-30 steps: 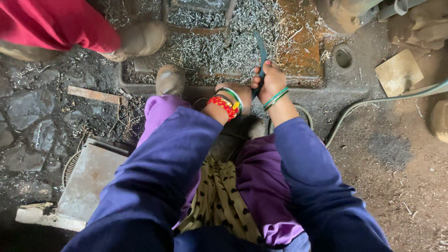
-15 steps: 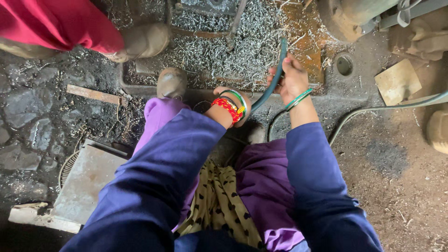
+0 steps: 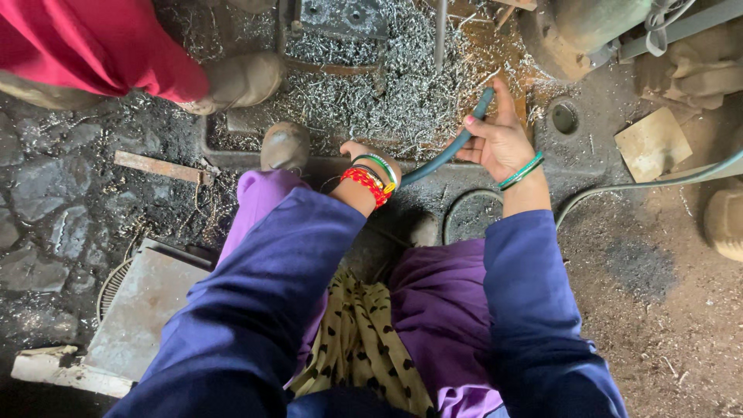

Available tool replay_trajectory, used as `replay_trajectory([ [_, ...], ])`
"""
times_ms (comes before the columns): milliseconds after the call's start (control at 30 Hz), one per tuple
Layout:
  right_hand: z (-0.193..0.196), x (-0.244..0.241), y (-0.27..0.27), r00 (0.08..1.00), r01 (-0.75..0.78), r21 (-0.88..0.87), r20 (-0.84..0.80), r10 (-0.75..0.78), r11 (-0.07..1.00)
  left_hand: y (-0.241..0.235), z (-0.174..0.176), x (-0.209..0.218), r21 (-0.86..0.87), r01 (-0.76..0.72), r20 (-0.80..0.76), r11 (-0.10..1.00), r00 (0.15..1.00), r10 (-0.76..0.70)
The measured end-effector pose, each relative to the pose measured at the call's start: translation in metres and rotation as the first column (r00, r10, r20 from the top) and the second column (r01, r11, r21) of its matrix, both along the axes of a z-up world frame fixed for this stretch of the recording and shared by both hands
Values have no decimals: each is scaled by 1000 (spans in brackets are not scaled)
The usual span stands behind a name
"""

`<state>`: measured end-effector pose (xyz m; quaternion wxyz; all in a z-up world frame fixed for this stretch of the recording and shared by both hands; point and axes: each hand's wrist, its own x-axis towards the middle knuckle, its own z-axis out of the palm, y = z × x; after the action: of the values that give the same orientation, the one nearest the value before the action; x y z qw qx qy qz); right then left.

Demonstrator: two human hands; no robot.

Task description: The person uses a drill press to bore holes into metal pieces, holding a coolant hose with one hand and manipulating the drill handle with the other, while metal shavings accumulate on the table.

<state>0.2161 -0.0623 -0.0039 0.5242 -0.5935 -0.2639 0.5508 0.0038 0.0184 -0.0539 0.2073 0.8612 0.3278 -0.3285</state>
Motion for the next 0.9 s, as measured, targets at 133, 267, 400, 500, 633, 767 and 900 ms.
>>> replay_trajectory([
  [133, 7, -6, -1, 999, -30, 6, 19, 30, 1000, -1, 0, -2, 15, 0, 2, 1000, 1000, 0],
  [267, 9, -8, 5, 1000, -12, 55, 18, 11, 998, 2, 6, -3, 2, 2, -34, 1000, 999, -2],
  [400, 8, -14, 10, 999, 41, 41, 26, -42, 998, 4, 6, -3, -20, -29, -27, 999, 999, 28],
  [500, 9, -19, 16, 995, 69, 20, 72, -70, 997, 4, 2, -3, -17, -60, -15, 998, 998, 60],
  [633, 8, -25, 21, 976, 99, 18, 194, -101, 995, 1, 1, -6, -13, -63, 0, 998, 998, 63],
  [767, 6, -28, 25, 973, 107, 12, 206, -107, 994, -2, 4, -8, -11, -59, 7, 998, 998, 59],
  [900, 7, -31, 27, 975, 102, 2, 199, -100, 995, -1, 5, -8, -16, -60, 8, 998, 998, 60],
])
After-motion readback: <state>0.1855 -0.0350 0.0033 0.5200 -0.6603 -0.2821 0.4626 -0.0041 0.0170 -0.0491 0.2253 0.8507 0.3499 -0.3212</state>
